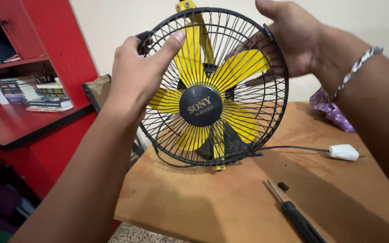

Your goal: The person assembles a small desktop fan by hand. They attach the front wire cage to the fan head, align the tabs, and press it into place. The person then rotates the fan head to check the fit and stability of the assembly.

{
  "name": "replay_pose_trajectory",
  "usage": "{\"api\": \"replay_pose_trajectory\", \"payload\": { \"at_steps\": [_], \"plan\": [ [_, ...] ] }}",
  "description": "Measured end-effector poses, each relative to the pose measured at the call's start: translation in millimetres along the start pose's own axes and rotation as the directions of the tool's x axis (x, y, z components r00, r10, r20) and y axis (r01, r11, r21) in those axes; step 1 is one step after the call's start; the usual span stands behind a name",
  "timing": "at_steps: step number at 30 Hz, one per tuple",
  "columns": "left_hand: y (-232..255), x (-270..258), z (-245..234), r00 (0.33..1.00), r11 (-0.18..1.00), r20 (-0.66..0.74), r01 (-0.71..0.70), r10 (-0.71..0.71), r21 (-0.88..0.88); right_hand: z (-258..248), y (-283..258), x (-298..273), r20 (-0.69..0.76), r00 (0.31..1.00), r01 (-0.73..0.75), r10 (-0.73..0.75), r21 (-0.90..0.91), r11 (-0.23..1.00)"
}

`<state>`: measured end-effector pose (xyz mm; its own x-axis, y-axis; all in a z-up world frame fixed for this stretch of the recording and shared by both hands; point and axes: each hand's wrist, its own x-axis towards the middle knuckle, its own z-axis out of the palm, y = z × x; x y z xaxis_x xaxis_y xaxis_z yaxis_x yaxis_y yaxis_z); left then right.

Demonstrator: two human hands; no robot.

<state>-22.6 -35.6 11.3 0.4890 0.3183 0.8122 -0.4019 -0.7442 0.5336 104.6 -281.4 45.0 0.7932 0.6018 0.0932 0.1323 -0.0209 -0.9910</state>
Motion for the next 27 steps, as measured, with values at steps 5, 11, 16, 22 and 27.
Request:
{"api": "replay_pose_trajectory", "payload": {
  "at_steps": [5, 11, 16, 22, 27],
  "plan": [
    [0, 0, 1, 1.000, 0.996, 0.005, -0.015, 0.015, -0.085, 7, -18, 20, -0.134, 0.990, -0.059, 0.036, -0.170, 0.984],
    [1, 0, 6, 0.999, 0.999, -0.048, -0.020, 0.018, -0.034, 0, -25, 44, -0.169, 0.985, -0.091, 0.042, -0.292, 0.952],
    [2, -1, 8, 0.994, 0.999, -0.100, -0.049, 0.047, -0.019, -15, -15, 59, -0.153, 0.988, -0.060, -0.010, -0.449, 0.891],
    [11, 0, 16, 0.997, 0.997, -0.051, -0.060, 0.058, -0.039, -25, 2, 52, -0.133, 0.991, -0.013, -0.021, -0.245, 0.969],
    [22, 7, 19, 0.999, 0.999, -0.034, -0.035, 0.036, 0.032, -22, -3, 39, -0.123, 0.992, -0.011, -0.007, -0.145, 0.989]
  ]
}}
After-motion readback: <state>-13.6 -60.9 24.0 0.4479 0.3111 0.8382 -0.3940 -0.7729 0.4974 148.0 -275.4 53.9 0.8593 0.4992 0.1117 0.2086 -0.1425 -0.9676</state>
